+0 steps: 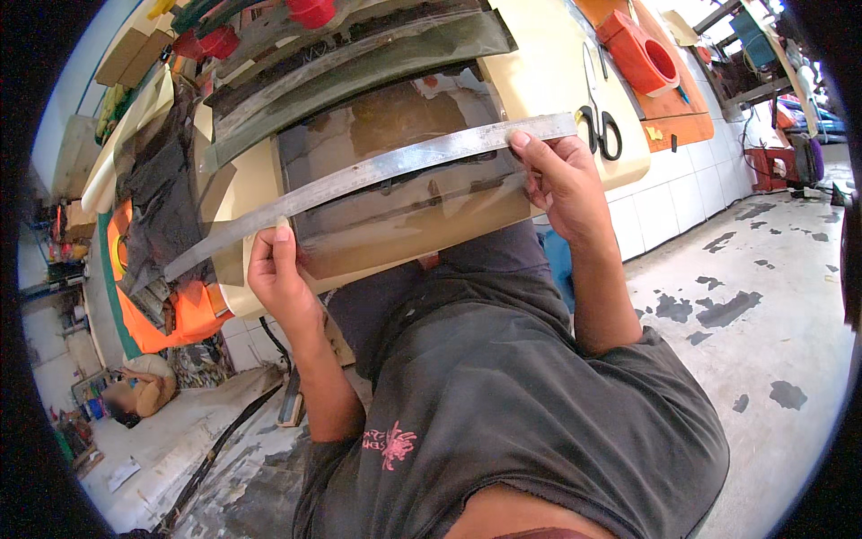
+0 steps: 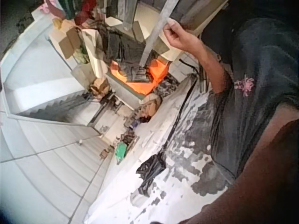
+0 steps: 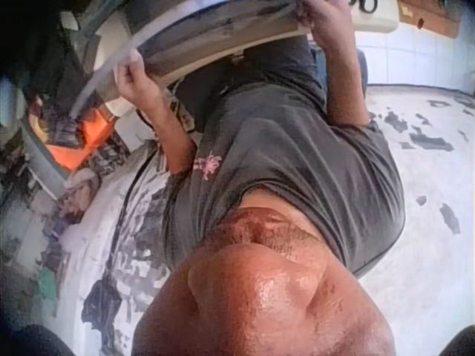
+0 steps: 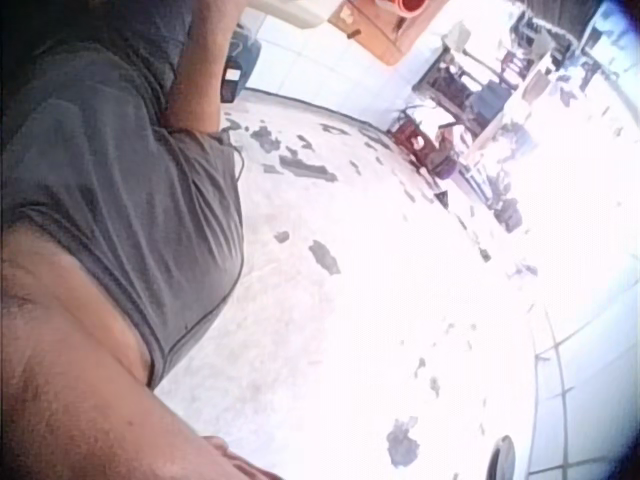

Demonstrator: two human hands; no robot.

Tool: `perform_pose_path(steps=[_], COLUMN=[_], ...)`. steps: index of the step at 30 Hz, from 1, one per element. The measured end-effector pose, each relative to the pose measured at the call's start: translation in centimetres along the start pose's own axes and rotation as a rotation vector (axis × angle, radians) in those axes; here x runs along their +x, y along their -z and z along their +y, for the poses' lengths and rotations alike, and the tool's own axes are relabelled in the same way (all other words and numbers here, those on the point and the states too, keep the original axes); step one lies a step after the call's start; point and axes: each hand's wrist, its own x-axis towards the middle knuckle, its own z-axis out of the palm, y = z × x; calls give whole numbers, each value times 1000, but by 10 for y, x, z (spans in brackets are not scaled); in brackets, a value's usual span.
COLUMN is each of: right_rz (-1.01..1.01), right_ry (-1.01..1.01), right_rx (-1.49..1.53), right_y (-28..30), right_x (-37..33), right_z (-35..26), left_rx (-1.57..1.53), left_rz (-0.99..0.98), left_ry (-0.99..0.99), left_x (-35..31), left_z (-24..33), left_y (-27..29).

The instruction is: The person positions a transparent plastic zipper pouch onto a work platform, presses and aligns the material using a metal ruler, and adjusts the plastic film by hand.

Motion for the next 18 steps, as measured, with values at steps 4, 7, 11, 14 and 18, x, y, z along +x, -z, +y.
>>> perform_pose_path(steps=[4, 7, 11, 14, 18], right_rz=[25, 56, 112, 150, 139], right_ry=[16, 35, 30, 89, 56], right_rx=[44, 43, -1, 92, 42], right_y=[-6, -10, -10, -18, -7], right_x=[-2, -1, -6, -5, -3], right_z=[0, 2, 0, 1, 9], left_rx=[-16, -31, -20, -51, -109], left_rz=[-13, 15, -11, -12, -8], left_ry=[-4, 59, 102, 113, 163], left_x=[2, -1, -2, 1, 6], left_z=[-5, -1, 1, 3, -1], left_y=[4, 1, 3, -3, 7])
